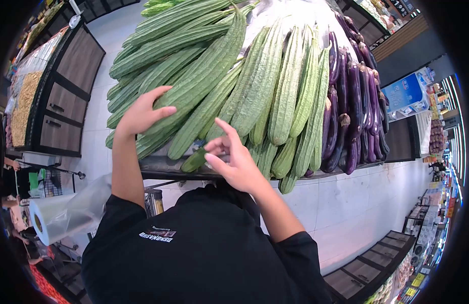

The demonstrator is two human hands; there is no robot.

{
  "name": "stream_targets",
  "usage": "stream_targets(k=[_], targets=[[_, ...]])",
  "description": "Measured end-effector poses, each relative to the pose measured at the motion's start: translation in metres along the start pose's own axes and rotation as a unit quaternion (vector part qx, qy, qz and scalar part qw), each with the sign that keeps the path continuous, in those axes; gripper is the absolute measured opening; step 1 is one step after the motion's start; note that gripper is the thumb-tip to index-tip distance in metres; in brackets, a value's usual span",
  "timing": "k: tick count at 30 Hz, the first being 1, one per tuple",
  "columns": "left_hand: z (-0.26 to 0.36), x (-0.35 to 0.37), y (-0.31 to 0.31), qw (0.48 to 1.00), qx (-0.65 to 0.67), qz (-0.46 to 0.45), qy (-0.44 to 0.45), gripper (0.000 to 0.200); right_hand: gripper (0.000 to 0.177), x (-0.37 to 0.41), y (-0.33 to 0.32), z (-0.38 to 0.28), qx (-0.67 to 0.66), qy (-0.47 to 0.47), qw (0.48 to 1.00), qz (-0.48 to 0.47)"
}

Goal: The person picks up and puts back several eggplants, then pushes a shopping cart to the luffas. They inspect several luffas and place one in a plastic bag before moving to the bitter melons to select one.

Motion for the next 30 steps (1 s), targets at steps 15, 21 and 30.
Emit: stream_targets(k=[15,21,30], targets=[[0.131,0.007,0.109,0.968,-0.043,0.088,0.233,0.068,0.087,0.038,-0.061,-0.009,-0.303,-0.214,0.865,0.337],[0.089,-0.079,0.206,0.955,-0.195,0.170,0.146,0.092,0.084,0.067,-0.063,0.004,-0.247,-0.171,0.874,0.381],[0.087,-0.086,0.205,0.984,-0.115,0.107,0.078,0.089,0.083,0.080,-0.057,0.007,-0.249,-0.135,0.880,0.380]])
Point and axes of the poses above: each hand's wrist, its own x-axis away from the middle knuckle, its own y-axis out of the palm, z = x × y, the point moved 2 cm from there along -x, towards the middle knuckle, and after that the axes turned 12 degrees about x, right-handed, at the moved point
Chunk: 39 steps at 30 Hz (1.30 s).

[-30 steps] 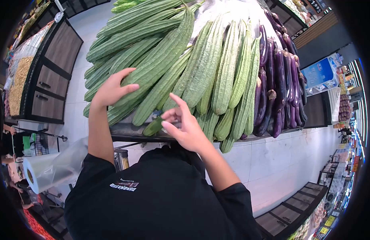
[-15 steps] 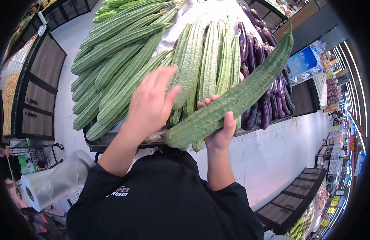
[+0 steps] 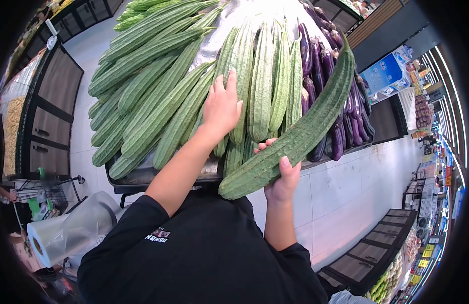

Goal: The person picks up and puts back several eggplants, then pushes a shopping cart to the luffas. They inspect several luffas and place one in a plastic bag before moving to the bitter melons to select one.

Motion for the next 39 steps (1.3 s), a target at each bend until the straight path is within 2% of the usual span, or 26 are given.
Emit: stream_targets(k=[4,5,6,7,8,10,12,14,16,17,18,19,21,24,32,39], targets=[[-0.012,-0.005,-0.014,0.997,0.073,0.015,0.015,0.084,0.078,-0.004,-0.004,0.005,0.016,0.013,0.999,-0.024],[-0.020,-0.010,-0.016,0.979,0.203,0.004,-0.008,0.083,0.078,-0.005,-0.004,0.006,0.014,0.015,0.999,-0.027],[-0.023,-0.012,-0.022,0.943,0.330,-0.007,-0.031,0.082,0.078,-0.006,-0.003,0.006,0.017,0.020,0.999,-0.030],[-0.024,-0.012,-0.028,0.862,0.506,-0.014,-0.018,0.079,0.079,-0.007,-0.003,0.007,0.020,0.025,0.999,-0.033],[-0.028,-0.010,-0.037,0.864,0.504,-0.009,-0.020,0.079,0.079,-0.007,-0.002,0.007,0.018,0.028,0.999,-0.037],[-0.027,0.001,-0.064,0.749,0.651,-0.090,-0.082,0.075,0.080,-0.008,0.000,0.008,0.008,0.031,0.999,-0.035],[-0.034,0.009,-0.080,0.767,0.632,-0.077,-0.080,0.076,0.080,-0.010,-0.003,0.009,-0.002,0.032,0.999,-0.040],[-0.044,0.014,-0.097,0.876,0.480,-0.033,0.017,0.075,0.080,-0.012,-0.004,0.010,-0.009,0.034,0.998,-0.042],[-0.057,0.012,-0.117,0.865,0.498,-0.054,0.036,0.076,0.079,-0.014,-0.003,0.010,-0.006,0.033,0.999,-0.030],[-0.060,0.011,-0.134,0.931,0.352,-0.041,0.082,0.075,0.079,-0.015,-0.003,0.011,-0.007,0.033,0.999,-0.032],[-0.065,0.010,-0.147,0.972,0.197,-0.026,0.127,0.073,0.076,-0.015,-0.002,0.011,-0.008,0.032,0.999,-0.034],[-0.073,0.010,-0.157,0.972,0.195,-0.025,0.128,0.073,0.072,-0.016,-0.002,0.011,-0.009,0.030,0.999,-0.035],[-0.091,0.011,-0.170,0.990,0.074,-0.017,0.122,0.069,0.068,-0.016,-0.003,0.010,0.000,0.030,0.999,-0.041],[-0.117,0.019,-0.185,0.995,0.027,-0.018,0.097,0.064,0.061,-0.017,-0.001,0.009,0.017,0.026,0.999,-0.045],[-0.161,0.030,-0.193,0.995,0.005,0.003,0.098,0.065,0.057,-0.021,0.005,0.010,0.016,0.039,0.998,-0.045],[-0.158,0.030,-0.188,0.997,-0.049,-0.004,0.058,0.083,0.055,-0.021,0.009,0.013,0.024,0.054,0.997,-0.046]])
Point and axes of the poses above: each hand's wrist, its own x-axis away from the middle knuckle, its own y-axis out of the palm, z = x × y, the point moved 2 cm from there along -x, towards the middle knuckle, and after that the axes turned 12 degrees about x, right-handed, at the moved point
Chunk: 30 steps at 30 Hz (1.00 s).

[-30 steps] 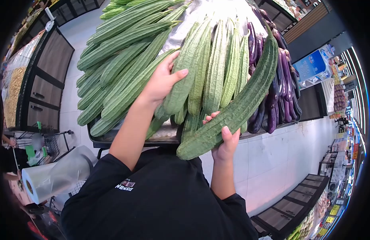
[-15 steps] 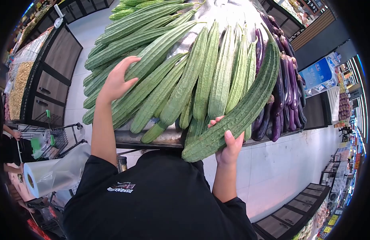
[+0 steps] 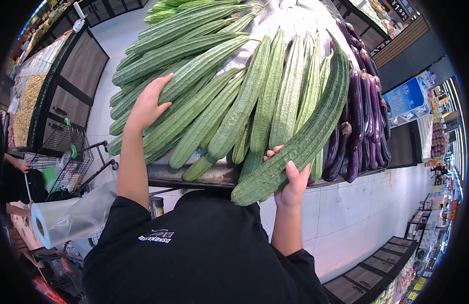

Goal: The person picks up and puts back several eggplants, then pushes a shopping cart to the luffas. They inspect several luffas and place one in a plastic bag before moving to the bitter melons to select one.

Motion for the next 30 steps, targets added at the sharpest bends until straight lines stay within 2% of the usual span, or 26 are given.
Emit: stream_targets(k=[2,4,13,20,23,25,26,28,30], targets=[[0.003,-0.002,0.004,1.000,-0.017,-0.012,-0.010,0.085,0.054,0.000,0.002,0.001,-0.001,0.002,1.000,-0.002],[0.007,-0.006,0.010,0.995,-0.040,-0.033,-0.080,0.085,0.052,0.000,0.004,0.000,-0.004,0.009,1.000,-0.010],[0.006,0.005,0.012,0.991,-0.074,0.031,-0.103,0.075,0.049,0.001,0.003,0.001,-0.010,0.013,1.000,-0.005],[0.000,0.007,0.015,0.993,-0.061,0.042,-0.092,0.075,0.044,-0.015,0.010,0.002,0.001,0.039,0.999,0.009],[0.003,0.007,0.018,0.995,-0.064,0.060,-0.056,0.071,0.046,-0.031,0.024,0.002,0.037,0.050,0.998,0.019],[0.018,0.011,0.017,0.986,-0.065,0.156,0.014,0.066,0.045,-0.046,0.033,0.002,0.022,0.060,0.998,0.020],[0.030,0.014,0.021,0.985,-0.063,0.157,0.019,0.066,0.047,-0.055,0.039,0.003,0.023,0.066,0.997,0.027],[0.068,0.024,0.037,0.973,0.152,0.172,0.025,0.063,0.043,-0.075,0.049,0.010,0.023,0.048,0.998,0.033],[0.113,0.035,0.061,0.946,0.324,0.023,0.006,0.066,0.039,-0.095,0.058,0.017,0.021,0.028,0.999,0.033]])
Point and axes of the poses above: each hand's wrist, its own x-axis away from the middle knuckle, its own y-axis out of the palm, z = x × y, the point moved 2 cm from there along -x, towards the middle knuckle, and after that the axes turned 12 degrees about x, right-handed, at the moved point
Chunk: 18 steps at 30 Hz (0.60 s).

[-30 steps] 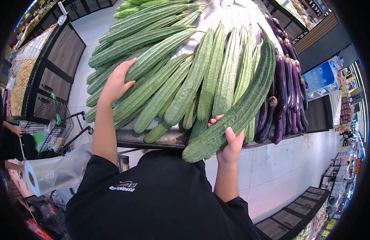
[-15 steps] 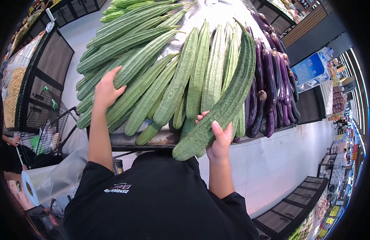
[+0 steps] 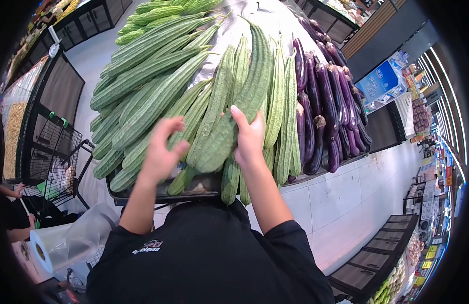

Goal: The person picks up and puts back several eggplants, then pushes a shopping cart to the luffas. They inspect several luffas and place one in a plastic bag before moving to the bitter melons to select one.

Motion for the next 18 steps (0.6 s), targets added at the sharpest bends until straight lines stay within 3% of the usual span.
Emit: stream_targets(k=[2,5,8,13,17,18], targets=[[0.002,0.006,0.028,0.991,0.011,-0.120,-0.055,0.087,0.038,-0.016,0.009,0.006,-0.008,0.004,1.000,0.010],[0.000,-0.001,0.043,0.994,-0.038,-0.083,-0.060,0.094,0.038,-0.033,0.013,0.016,-0.018,0.000,1.000,0.012],[-0.016,-0.014,0.045,0.998,-0.044,-0.035,-0.043,0.088,0.065,-0.034,0.020,0.018,-0.050,0.028,0.998,0.001],[-0.033,-0.022,0.044,0.999,-0.034,0.000,-0.022,0.079,0.072,-0.043,0.020,0.022,-0.031,0.006,0.999,-0.004],[-0.036,-0.021,0.049,0.999,0.032,0.021,-0.024,0.076,0.091,-0.035,0.023,0.016,0.051,-0.059,0.997,0.006],[-0.037,-0.020,0.052,0.999,0.033,0.019,-0.027,0.076,0.096,-0.033,0.021,0.016,0.172,-0.124,0.976,0.044]])
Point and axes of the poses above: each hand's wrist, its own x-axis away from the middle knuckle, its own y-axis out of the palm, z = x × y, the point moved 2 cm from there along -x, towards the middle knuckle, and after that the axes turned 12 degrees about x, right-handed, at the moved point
